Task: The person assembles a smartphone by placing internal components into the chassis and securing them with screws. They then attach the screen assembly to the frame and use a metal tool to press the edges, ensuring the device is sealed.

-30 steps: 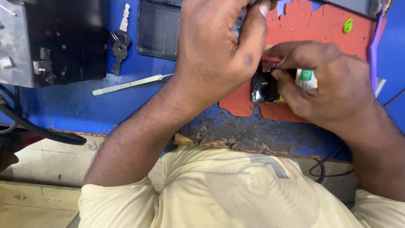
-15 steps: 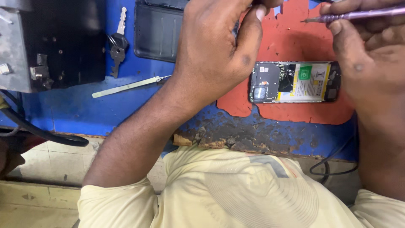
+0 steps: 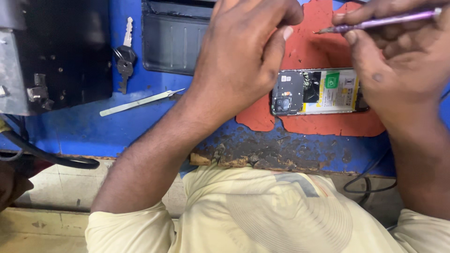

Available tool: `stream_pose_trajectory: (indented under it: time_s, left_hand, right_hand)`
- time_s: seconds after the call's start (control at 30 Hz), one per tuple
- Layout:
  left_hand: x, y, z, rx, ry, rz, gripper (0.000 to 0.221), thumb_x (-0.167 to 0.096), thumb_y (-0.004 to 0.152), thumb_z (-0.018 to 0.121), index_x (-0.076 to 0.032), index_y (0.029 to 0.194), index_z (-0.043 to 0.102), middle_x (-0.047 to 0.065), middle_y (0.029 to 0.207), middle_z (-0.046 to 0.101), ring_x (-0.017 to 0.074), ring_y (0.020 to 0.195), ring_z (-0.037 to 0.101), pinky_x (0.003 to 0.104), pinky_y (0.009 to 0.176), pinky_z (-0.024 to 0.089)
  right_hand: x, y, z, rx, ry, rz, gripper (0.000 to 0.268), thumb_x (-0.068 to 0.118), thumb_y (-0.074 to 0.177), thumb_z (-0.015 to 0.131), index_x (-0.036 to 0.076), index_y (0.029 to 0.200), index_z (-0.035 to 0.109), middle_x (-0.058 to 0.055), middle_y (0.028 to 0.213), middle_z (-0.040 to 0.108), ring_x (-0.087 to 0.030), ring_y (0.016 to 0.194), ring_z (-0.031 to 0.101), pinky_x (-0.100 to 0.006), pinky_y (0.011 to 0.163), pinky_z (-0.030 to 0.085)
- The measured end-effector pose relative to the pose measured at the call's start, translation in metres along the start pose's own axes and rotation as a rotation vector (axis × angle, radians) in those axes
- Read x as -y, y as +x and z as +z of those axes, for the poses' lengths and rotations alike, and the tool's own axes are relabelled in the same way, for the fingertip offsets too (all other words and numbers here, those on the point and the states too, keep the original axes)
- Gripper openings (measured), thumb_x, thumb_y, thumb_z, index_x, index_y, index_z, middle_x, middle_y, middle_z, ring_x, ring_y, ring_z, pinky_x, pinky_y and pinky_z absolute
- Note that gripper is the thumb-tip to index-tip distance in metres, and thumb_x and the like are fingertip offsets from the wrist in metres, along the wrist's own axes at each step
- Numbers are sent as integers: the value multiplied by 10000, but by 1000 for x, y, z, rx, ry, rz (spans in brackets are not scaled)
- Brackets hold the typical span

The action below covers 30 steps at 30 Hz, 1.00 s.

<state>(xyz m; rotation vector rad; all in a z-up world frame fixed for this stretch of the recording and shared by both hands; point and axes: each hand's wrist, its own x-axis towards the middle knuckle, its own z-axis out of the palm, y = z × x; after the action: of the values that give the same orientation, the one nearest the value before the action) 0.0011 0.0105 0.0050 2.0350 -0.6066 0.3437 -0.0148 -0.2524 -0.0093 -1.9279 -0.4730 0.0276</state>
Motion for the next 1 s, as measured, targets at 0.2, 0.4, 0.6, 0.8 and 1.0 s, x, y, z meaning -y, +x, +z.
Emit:
stream_pose_trajectory:
  time_s: [0.2, 0.4, 0.6, 0.8, 1.0]
  left_hand:
    - [2, 0, 4, 71, -1, 73, 294, -41, 907, 779, -76, 1119, 578, 85, 1086, 614, 341, 1091, 574, 475, 962, 424]
    - [-1, 2, 6, 120, -58, 93, 291, -88, 901, 824, -82, 1080, 595, 73, 1008, 604, 310, 1041, 576, 473, 952, 417]
    - [-2, 3, 8, 123, -100, 87, 241, -90, 920, 824, -83, 1013, 601, 51, 952, 602, 279, 988, 581, 455, 937, 421]
    - [-3, 1, 8, 113, -104, 85, 224, -86, 936, 812, -84, 1009, 601, 43, 957, 607, 274, 994, 588, 449, 939, 425]
    - [-2, 0, 10, 108, -98, 78, 222, -73, 922, 810, -80, 1004, 603, 43, 965, 615, 278, 1020, 594, 445, 955, 430]
  right_hand:
    - [14, -10, -8, -92, -43, 160, 163, -66, 1178, 649, -69, 1266, 512, -161, 1159, 637, -245, 1121, 730, -288, 997, 616]
    - [5, -18, -14, -70, -81, 95, 168, 9, 1211, 662, -71, 1255, 522, -161, 1145, 624, -244, 1064, 736, -310, 1016, 637]
    - [16, -20, -13, -69, -28, 110, 250, 9, 1206, 633, -45, 1357, 441, -146, 1172, 627, -239, 1127, 735, -322, 1063, 598]
    - [38, -21, -6, -47, -222, 116, 179, -52, 1188, 644, -59, 1295, 501, -220, 1180, 655, -281, 1112, 738, -331, 1014, 612]
    - [32, -16, -3, -31, -373, -101, 257, -145, 1104, 703, -55, 1231, 499, -279, 1135, 660, -328, 1066, 715, -348, 961, 569]
